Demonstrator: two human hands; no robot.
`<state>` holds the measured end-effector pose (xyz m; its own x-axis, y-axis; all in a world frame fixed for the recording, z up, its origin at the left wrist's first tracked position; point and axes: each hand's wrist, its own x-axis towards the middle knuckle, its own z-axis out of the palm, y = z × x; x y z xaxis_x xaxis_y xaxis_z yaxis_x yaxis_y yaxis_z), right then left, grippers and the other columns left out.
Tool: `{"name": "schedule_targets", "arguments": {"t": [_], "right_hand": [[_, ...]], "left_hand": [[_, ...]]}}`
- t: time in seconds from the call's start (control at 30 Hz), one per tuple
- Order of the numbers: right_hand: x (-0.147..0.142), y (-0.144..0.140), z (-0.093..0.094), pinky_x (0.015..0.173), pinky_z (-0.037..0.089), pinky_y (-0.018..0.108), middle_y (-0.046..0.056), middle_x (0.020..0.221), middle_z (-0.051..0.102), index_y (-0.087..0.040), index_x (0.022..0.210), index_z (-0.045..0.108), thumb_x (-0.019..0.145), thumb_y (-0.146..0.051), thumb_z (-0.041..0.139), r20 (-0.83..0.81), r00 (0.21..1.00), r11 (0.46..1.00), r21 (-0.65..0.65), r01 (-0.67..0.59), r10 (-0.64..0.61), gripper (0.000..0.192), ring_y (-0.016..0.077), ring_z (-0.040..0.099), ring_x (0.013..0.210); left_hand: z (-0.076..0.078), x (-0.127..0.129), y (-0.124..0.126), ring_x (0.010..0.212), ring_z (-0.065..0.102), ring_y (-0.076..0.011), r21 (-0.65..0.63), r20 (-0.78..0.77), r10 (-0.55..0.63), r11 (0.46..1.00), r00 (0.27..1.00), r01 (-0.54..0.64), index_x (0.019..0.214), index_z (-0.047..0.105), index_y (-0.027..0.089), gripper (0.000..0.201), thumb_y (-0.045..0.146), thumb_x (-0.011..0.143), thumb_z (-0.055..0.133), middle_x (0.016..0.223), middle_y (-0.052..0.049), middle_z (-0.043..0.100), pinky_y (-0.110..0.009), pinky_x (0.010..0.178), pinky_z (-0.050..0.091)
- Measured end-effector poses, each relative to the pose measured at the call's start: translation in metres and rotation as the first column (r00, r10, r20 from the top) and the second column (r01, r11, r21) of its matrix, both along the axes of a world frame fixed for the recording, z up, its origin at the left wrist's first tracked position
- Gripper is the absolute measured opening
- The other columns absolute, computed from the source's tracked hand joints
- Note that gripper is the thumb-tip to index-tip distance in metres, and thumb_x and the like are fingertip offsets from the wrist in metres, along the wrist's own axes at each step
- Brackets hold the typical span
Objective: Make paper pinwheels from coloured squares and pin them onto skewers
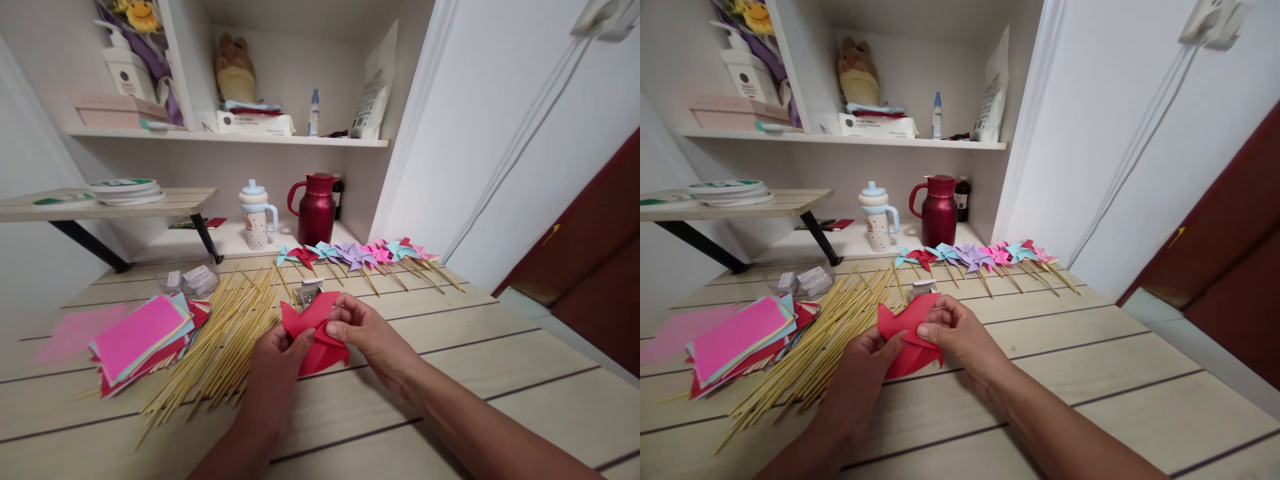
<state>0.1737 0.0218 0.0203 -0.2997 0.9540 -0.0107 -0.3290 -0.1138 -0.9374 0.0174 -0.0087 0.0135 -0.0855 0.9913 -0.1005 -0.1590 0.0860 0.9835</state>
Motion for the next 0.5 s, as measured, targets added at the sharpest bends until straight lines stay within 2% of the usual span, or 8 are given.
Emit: {"name": "schedule_targets", "arguments": {"t": [0.1,0.27,0.4,0.5], "right_hand": [[-0.001,-0.001,0.002,0.057,0.045,0.022,-0.001,0.068,0.069,-0.017,0.086,0.068,0.059,-0.029,0.089,0.057,0.998,0.999,-0.025,-0.023,0.024,0.036,0.0113,0.06,0.059],[-0.003,0.0,0.0,0.054,0.046,0.024,0.002,0.064,0.069,-0.014,0.071,0.069,0.058,-0.034,0.088,0.088,0.995,0.999,-0.032,0.039,-0.036,0.031,0.012,0.059,0.055],[-0.001,0.002,-0.002,0.05,0.044,0.025,0.002,0.06,0.068,-0.014,0.069,0.068,0.06,-0.037,0.087,0.109,0.992,0.998,-0.009,0.069,-0.068,0.031,0.0125,0.057,0.053],[0.001,0.003,-0.001,0.053,0.046,0.026,0.002,0.061,0.068,-0.015,0.068,0.068,0.06,-0.038,0.087,0.102,0.992,0.997,-0.002,0.077,-0.076,0.031,0.0129,0.058,0.054]], "left_hand": [[0.0,0.0,-0.001,0.077,0.068,-0.023,0.001,0.026,-0.012,1.0,1.0,0.012,0.095,0.072,0.014,0.032,0.036,0.072,0.073,0.084,-0.007,0.077,-0.031,0.071,0.052],[0.004,0.001,-0.005,0.079,0.067,-0.0214,0.007,0.006,-0.064,0.998,0.998,0.063,0.09,0.074,0.016,0.027,0.038,0.076,0.072,0.084,-0.005,0.076,-0.03,0.074,0.051],[0.013,0.002,-0.009,0.083,0.067,-0.022,0.026,0.023,-0.108,0.994,0.994,0.108,0.092,0.076,0.018,0.03,0.044,0.079,0.069,0.087,-0.005,0.076,-0.029,0.076,0.051],[0.021,0.003,-0.011,0.087,0.067,-0.0226,0.041,0.033,-0.07,0.997,0.997,0.068,0.092,0.078,0.02,0.03,0.045,0.081,0.066,0.093,-0.005,0.077,-0.029,0.077,0.05]]}}
